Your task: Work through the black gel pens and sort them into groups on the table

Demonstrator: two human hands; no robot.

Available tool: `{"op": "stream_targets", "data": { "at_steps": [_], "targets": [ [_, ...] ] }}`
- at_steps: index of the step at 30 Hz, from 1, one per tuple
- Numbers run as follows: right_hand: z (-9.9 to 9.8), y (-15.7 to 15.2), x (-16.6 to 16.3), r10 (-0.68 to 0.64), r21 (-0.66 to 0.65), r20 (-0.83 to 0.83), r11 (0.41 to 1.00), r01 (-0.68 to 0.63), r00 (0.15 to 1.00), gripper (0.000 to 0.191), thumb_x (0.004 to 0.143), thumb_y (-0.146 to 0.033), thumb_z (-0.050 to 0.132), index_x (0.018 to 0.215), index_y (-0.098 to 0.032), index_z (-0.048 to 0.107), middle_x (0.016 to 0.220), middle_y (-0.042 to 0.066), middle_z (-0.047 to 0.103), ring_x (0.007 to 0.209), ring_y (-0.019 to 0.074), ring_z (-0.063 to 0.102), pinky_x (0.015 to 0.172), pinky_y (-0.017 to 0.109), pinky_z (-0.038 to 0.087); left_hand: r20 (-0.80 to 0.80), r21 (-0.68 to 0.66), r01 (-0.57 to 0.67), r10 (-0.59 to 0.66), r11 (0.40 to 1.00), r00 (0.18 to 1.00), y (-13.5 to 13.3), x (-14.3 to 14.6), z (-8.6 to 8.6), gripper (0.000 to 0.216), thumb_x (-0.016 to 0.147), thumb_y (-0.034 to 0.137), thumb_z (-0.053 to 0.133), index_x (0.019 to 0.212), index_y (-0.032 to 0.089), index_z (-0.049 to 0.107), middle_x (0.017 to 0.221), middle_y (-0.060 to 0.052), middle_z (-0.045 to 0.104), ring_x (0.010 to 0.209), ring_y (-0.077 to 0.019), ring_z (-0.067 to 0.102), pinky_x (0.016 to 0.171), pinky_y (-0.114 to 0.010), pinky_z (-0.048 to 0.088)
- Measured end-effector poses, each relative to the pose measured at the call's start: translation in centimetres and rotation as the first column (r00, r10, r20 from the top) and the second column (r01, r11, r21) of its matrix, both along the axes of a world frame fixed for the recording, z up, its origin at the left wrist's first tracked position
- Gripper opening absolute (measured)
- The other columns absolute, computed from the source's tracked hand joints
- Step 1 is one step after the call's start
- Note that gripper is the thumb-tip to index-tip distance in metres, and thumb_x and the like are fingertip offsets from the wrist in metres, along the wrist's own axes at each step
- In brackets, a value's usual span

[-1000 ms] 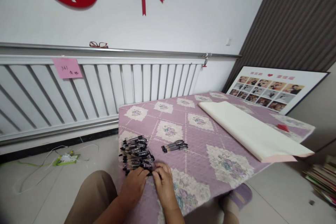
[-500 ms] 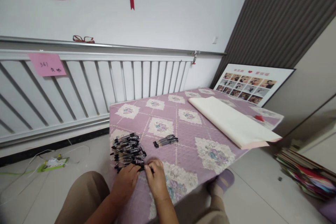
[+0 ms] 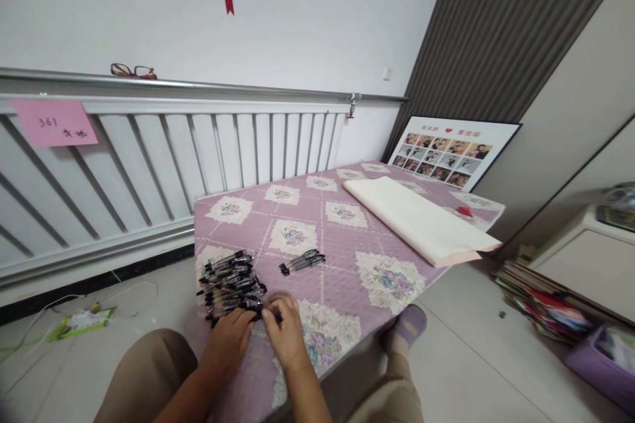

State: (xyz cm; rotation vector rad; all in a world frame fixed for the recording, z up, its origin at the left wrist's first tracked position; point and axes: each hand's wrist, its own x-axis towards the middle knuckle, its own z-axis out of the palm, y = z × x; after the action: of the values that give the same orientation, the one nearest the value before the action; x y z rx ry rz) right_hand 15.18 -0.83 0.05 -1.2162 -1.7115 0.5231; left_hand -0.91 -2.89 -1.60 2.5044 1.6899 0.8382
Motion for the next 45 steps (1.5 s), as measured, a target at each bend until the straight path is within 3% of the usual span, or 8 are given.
{"op": "stream_targets", "data": {
  "at_steps": [5, 11, 14, 17, 22, 34, 40, 45],
  "targets": [
    [0.1, 0.0, 0.0, 0.014, 0.004, 0.012, 1.000, -0.014, 1.000, 0.024, 0.088, -0.032, 0.051, 0.067, -0.022, 0.055, 0.082, 0.004, 0.064, 0.084, 0.0191, 0.058, 0.082, 0.035, 0.046, -0.008, 0.022, 0.000, 0.000, 1.000, 1.000, 0.1, -0.1, 0.0, 0.025, 0.091, 0.014, 0.042, 0.106, 0.022, 0.060, 0.091, -0.004, 0.063, 0.083, -0.0172, 0.060, 0.075, -0.029, 0.047],
    [0.1, 0.0, 0.2, 0.059, -0.033, -0.052, 0.998, -0.061, 0.997, 0.008, 0.083, -0.025, 0.054, 0.081, -0.023, 0.062, 0.093, 0.005, 0.066, 0.095, 0.0207, 0.059, 0.088, 0.035, 0.046, -0.001, -0.003, -0.019, 0.019, 1.000, 1.000, 0.1, 0.0, 0.0, 0.025, 0.091, 0.014, 0.043, 0.107, 0.022, 0.060, 0.093, -0.004, 0.064, 0.083, -0.0180, 0.060, 0.076, -0.031, 0.047],
    [-0.1, 0.1, 0.3, 0.032, -0.041, -0.066, 0.999, -0.035, 0.997, 0.012, 0.081, -0.024, 0.055, 0.091, -0.023, 0.062, 0.101, 0.006, 0.066, 0.099, 0.0209, 0.058, 0.091, 0.036, 0.046, 0.006, 0.006, -0.021, 0.021, 1.000, 1.000, 0.1, 0.1, 0.0, 0.025, 0.091, 0.014, 0.044, 0.107, 0.022, 0.061, 0.092, -0.004, 0.064, 0.083, -0.0178, 0.060, 0.077, -0.031, 0.047],
    [-0.2, 0.2, 0.2, 0.005, -0.035, -0.033, 0.999, -0.006, 0.999, 0.009, 0.084, -0.029, 0.055, 0.082, -0.022, 0.061, 0.097, 0.006, 0.066, 0.097, 0.0214, 0.058, 0.089, 0.036, 0.045, 0.016, 0.017, -0.032, 0.031, 0.999, 0.999, 0.1, 0.1, 0.0, 0.024, 0.090, 0.014, 0.046, 0.106, 0.023, 0.061, 0.092, -0.003, 0.063, 0.083, -0.0181, 0.060, 0.077, -0.032, 0.047],
    [-0.2, 0.3, 0.1, 0.048, -0.017, 0.021, 0.999, -0.048, 0.999, 0.026, 0.089, -0.036, 0.050, 0.067, -0.023, 0.056, 0.083, 0.005, 0.065, 0.086, 0.0206, 0.058, 0.083, 0.036, 0.045, -0.002, 0.011, -0.026, 0.026, 1.000, 1.000, 0.1, 0.2, 0.0, 0.020, 0.089, 0.014, 0.047, 0.100, 0.023, 0.061, 0.091, -0.002, 0.063, 0.082, -0.0172, 0.059, 0.075, -0.031, 0.046],
    [-0.5, 0.5, 0.9, 0.089, -0.105, -0.150, 0.989, -0.105, 0.985, 0.016, 0.081, -0.037, 0.059, 0.086, -0.024, 0.067, 0.101, 0.007, 0.068, 0.102, 0.0229, 0.061, 0.094, 0.039, 0.046, 0.028, -0.033, -0.035, 0.036, 0.999, 0.999, 0.2, 0.2, 0.2, 0.024, 0.089, 0.013, 0.046, 0.105, 0.023, 0.060, 0.093, -0.002, 0.063, 0.084, -0.0173, 0.059, 0.078, -0.031, 0.046],
    [-1.0, 0.5, 1.3, -0.045, -0.221, -0.325, 0.975, -0.029, 0.945, 0.028, 0.082, -0.047, 0.057, 0.086, -0.021, 0.065, 0.095, 0.008, 0.070, 0.093, 0.0236, 0.064, 0.087, 0.037, 0.048, 0.075, -0.059, -0.034, 0.038, 0.998, 0.996, 0.1, 0.2, 0.2, 0.026, 0.090, 0.013, 0.045, 0.109, 0.023, 0.060, 0.098, -0.003, 0.064, 0.089, -0.0186, 0.059, 0.081, -0.033, 0.046],
    [-1.2, 0.6, 1.7, -0.117, -0.250, -0.359, 0.968, 0.025, 0.926, 0.033, 0.082, -0.051, 0.056, 0.084, -0.019, 0.064, 0.085, 0.006, 0.069, 0.082, 0.0215, 0.062, 0.079, 0.033, 0.049, 0.090, -0.047, -0.053, 0.057, 0.997, 0.994, 0.0, 0.3, 0.4, 0.026, 0.088, 0.011, 0.047, 0.106, 0.024, 0.061, 0.097, -0.002, 0.065, 0.089, -0.0190, 0.060, 0.081, -0.033, 0.047]
  ]
}}
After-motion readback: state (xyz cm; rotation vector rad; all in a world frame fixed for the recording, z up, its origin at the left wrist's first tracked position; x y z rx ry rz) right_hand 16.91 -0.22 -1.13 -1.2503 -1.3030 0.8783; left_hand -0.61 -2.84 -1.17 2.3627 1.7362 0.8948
